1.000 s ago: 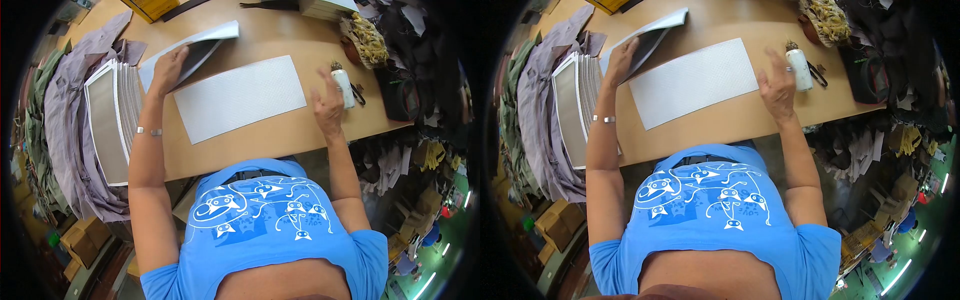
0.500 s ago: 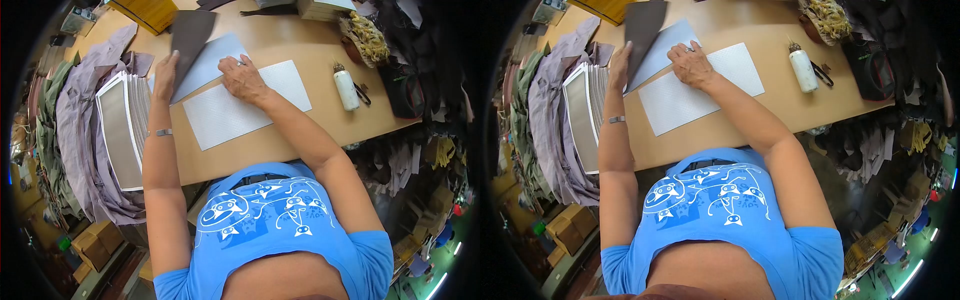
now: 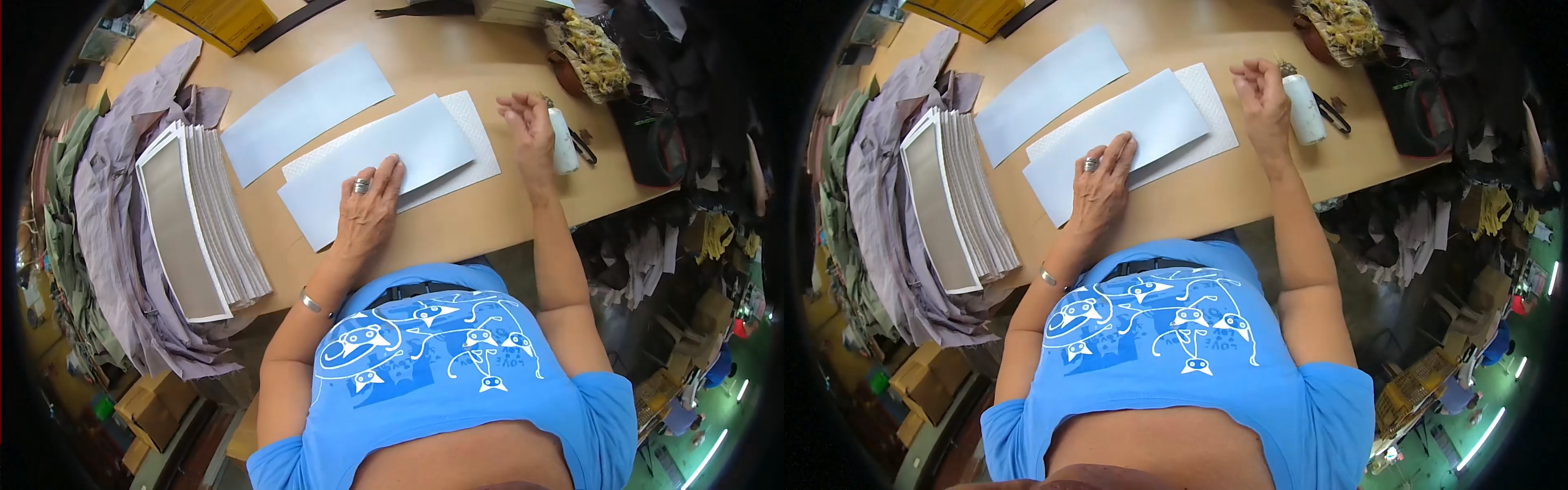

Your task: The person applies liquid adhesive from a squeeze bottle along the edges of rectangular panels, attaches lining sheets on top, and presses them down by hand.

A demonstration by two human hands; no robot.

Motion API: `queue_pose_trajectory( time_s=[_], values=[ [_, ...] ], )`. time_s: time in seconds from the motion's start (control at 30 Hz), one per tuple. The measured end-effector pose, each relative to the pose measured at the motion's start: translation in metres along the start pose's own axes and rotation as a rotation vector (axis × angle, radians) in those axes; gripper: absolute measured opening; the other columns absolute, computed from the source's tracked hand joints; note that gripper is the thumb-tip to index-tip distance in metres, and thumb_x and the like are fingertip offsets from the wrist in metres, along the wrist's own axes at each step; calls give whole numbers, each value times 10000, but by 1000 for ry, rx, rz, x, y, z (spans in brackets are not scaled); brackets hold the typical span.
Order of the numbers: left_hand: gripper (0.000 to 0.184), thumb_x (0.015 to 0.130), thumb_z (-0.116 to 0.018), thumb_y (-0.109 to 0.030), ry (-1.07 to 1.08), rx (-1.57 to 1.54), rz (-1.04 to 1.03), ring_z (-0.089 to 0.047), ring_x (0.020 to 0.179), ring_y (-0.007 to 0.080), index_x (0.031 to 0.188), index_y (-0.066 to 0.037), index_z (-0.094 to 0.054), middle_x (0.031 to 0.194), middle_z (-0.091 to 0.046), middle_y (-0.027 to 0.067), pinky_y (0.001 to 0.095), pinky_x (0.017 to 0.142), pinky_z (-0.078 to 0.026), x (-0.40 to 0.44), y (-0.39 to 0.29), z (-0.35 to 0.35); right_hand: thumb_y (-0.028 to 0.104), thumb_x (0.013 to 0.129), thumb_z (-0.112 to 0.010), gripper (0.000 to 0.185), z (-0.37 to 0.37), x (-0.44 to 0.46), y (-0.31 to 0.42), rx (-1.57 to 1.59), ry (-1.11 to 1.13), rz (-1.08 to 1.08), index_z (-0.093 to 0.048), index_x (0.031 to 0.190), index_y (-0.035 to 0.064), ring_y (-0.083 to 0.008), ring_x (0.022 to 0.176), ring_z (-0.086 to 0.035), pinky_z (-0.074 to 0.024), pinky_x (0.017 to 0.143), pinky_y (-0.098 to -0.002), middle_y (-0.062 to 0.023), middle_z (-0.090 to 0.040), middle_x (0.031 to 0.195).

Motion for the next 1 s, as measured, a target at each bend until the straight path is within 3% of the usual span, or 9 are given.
queue_pose_trajectory(
  time_s=[0.1,0.2,0.3,0.4,0.5,0.6,0.7,0.8,1.0],
  values=[
    [546,695,-522,32,-72,-39,-7,-500,1026,258,1236,-34,-475,1265,-470,78,370,897,-379,0,1,-2,72,782,-602,363,16,-29,10,-583,104,158,-486,1121,15,-268,944,-578,-457,835,-354,-130,-582,1094],
    [566,696,-529,25,-100,-52,-29,-492,1056,256,1255,-35,-461,1256,-479,89,376,915,-376,3,-2,-1,114,729,-657,499,37,-46,41,-1161,-158,541,-462,1181,33,-331,988,-539,-437,847,-395,-143,-543,1152],
    [578,702,-529,15,-115,-74,-63,-492,1061,259,1270,-65,-458,1237,-489,93,385,926,-374,9,-8,0,132,707,-686,574,64,-41,26,-1208,-253,375,-438,1216,39,-327,1031,-520,-432,852,-407,-159,-512,1194],
    [534,747,-564,-77,-27,7,-107,-472,1090,255,1271,-127,-473,1251,-470,90,392,958,-347,14,-16,-8,119,689,-701,610,71,-37,8,-960,-121,174,-426,1228,43,-352,1011,-524,-427,861,-427,-180,-526,1168],
    [487,776,-598,-198,36,-53,-56,-443,1125,244,1252,-185,-499,1271,-442,80,404,987,-309,15,-19,-7,106,693,-710,591,76,-33,5,-834,-127,192,-434,1209,22,-308,938,-569,-452,837,-397,-173,-567,1093],
    [490,774,-623,-275,23,-72,-74,-417,1138,236,1237,-199,-485,1250,-428,79,445,980,-303,13,-17,-11,94,702,-715,563,87,-32,1,-388,-178,59,-437,1183,-4,-223,848,-593,-490,736,-328,-132,-592,995],
    [461,779,-616,-259,8,-72,-62,-438,1115,224,1220,-200,-497,1228,-447,56,437,951,-321,15,-15,-11,97,710,-719,483,84,-28,26,-5,-110,-70,-481,1115,-13,-138,807,-580,-492,636,-255,-90,-583,947],
    [372,780,-616,-202,-3,-116,-23,-470,1086,218,1145,-169,-556,1217,-473,30,386,913,-340,19,-11,-11,96,710,-721,419,79,-15,32,202,-45,-38,-517,1057,-18,-121,779,-577,-500,572,-225,-80,-577,940],
    [153,802,-593,-138,70,-183,58,-524,917,225,946,-90,-574,1125,-515,38,382,773,-402,45,-1,-7,147,723,-730,376,63,1,41,64,66,-31,-552,1025,12,-122,737,-588,-529,533,-220,-70,-583,914]
  ],
)
Point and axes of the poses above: each hand's wrist, its own x-axis towards the middle knuckle, its own z-axis out of the back of the hand, y = z × x, the point moved 5 cm from there along x, towards the middle knuckle
